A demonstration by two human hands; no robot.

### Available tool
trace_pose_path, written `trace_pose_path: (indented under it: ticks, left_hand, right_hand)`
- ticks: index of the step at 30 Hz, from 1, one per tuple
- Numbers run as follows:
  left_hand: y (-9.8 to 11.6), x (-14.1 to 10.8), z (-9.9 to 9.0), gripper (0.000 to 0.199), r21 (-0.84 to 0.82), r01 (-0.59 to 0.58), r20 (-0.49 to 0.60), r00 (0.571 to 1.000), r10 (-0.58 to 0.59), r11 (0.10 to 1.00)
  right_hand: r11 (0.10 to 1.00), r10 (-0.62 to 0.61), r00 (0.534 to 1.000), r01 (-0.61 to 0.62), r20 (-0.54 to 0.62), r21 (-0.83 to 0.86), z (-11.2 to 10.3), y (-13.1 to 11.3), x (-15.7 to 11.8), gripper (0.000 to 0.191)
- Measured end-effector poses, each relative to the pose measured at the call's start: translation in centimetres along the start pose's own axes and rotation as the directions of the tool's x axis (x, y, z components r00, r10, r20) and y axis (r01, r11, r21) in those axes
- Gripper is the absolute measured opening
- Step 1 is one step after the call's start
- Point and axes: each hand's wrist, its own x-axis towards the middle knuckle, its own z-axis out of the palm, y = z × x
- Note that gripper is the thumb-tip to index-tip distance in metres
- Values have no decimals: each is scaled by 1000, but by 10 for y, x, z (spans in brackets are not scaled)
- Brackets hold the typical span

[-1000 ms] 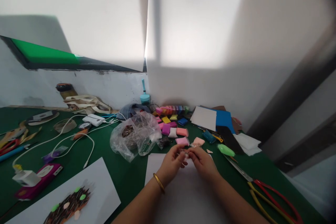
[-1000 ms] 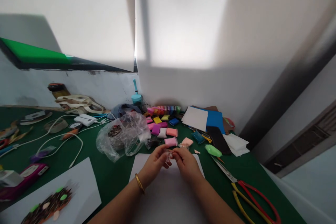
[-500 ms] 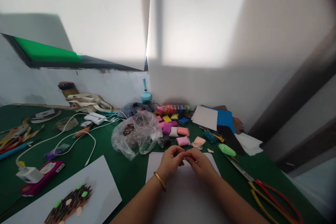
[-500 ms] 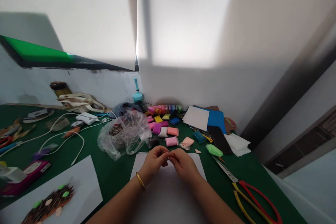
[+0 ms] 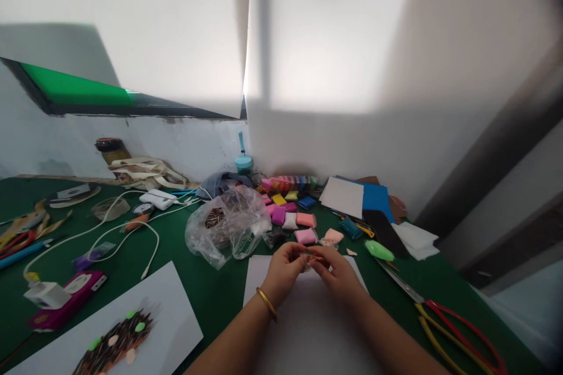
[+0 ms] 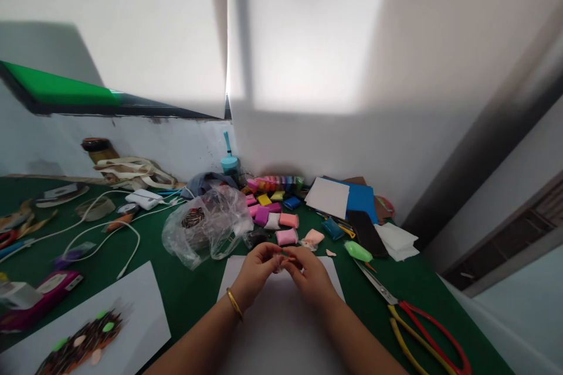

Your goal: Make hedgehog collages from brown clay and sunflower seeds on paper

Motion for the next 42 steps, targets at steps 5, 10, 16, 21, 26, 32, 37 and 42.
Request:
trace_pose_path:
  ticks: [5,10,16,21,26,32,37,42]
  left_hand:
    - [-5,-5,5,16,153,-122,26,993,119,981]
    - [-8,0,1,20,99,-84,-54,995,89,992]
    - [-8,7,-5,18,109,-58,-118,990,71,992]
    - [-10,10,-6,16,185,-107,-150,979,136,977]
    - [-9,6,-7,18,150,-117,-146,980,139,982]
    - [-4,-1,-5,22,350,-294,6,950,312,889]
    - [-1,1,-4,21,359,-355,19,928,373,864]
    - [3,-5,-1,13,510,-422,19,877,481,749]
  right_hand:
    - [996,74,992,-78,-97,-39,-2,-2,-1,23]
    - [980,127,992,-129,26,150,1,7,0,20]
    - [905,218,975,-184,-46,383,7,14,2,24]
    - [897,234,970,-190,-62,400,2,10,4,27]
    - [878,292,955,-247,-50,410,2,11,4,36]
    - [860,305,947,-228,-100,457,6,21,5,38]
    - [931,216,969,-166,-122,325,4,25,6,31]
    - [999,18,958,-32,-286,-42,1,15,3,27]
